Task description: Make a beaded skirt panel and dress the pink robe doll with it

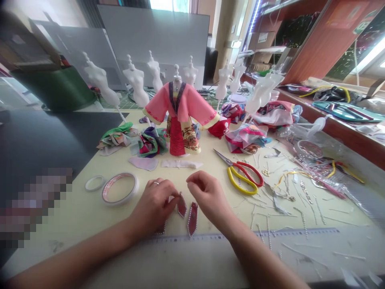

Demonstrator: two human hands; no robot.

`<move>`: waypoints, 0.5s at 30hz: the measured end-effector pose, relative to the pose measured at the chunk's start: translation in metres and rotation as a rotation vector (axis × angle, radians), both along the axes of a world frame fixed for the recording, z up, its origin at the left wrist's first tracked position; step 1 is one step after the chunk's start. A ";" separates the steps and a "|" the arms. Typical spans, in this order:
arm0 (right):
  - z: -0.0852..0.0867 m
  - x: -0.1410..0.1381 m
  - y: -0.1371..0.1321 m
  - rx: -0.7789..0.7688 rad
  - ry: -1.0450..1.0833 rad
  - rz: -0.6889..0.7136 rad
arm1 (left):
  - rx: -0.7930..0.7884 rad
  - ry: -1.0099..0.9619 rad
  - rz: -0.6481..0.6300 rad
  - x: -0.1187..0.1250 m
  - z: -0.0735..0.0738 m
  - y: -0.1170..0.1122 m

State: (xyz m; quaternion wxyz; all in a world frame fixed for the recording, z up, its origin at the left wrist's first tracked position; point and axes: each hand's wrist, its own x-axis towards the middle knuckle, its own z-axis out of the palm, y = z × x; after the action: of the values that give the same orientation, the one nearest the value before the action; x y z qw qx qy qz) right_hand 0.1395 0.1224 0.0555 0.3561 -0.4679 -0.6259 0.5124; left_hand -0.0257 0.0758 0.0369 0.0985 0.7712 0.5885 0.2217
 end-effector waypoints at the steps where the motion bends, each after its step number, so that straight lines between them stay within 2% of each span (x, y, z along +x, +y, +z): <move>1: -0.001 -0.001 0.000 0.025 -0.069 0.032 | 0.020 -0.020 0.007 -0.002 0.002 0.000; 5: -0.006 -0.005 -0.003 0.124 -0.212 0.146 | 0.098 -0.093 0.029 -0.006 0.007 0.000; 9: -0.010 -0.008 -0.005 0.204 -0.280 0.139 | 0.187 -0.149 0.030 -0.007 0.007 -0.001; 13: -0.013 -0.009 -0.007 0.155 -0.203 0.137 | 0.229 -0.222 0.016 -0.006 0.005 -0.001; 15: -0.013 -0.009 -0.007 0.109 -0.124 0.116 | 0.182 -0.299 0.046 -0.005 0.006 -0.001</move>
State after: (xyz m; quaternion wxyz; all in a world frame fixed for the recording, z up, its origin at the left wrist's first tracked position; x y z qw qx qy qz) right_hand 0.1302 0.1150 0.0424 0.3114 -0.4416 -0.6998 0.4672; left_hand -0.0306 0.0749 0.0426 0.1098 0.7217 0.5622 0.3885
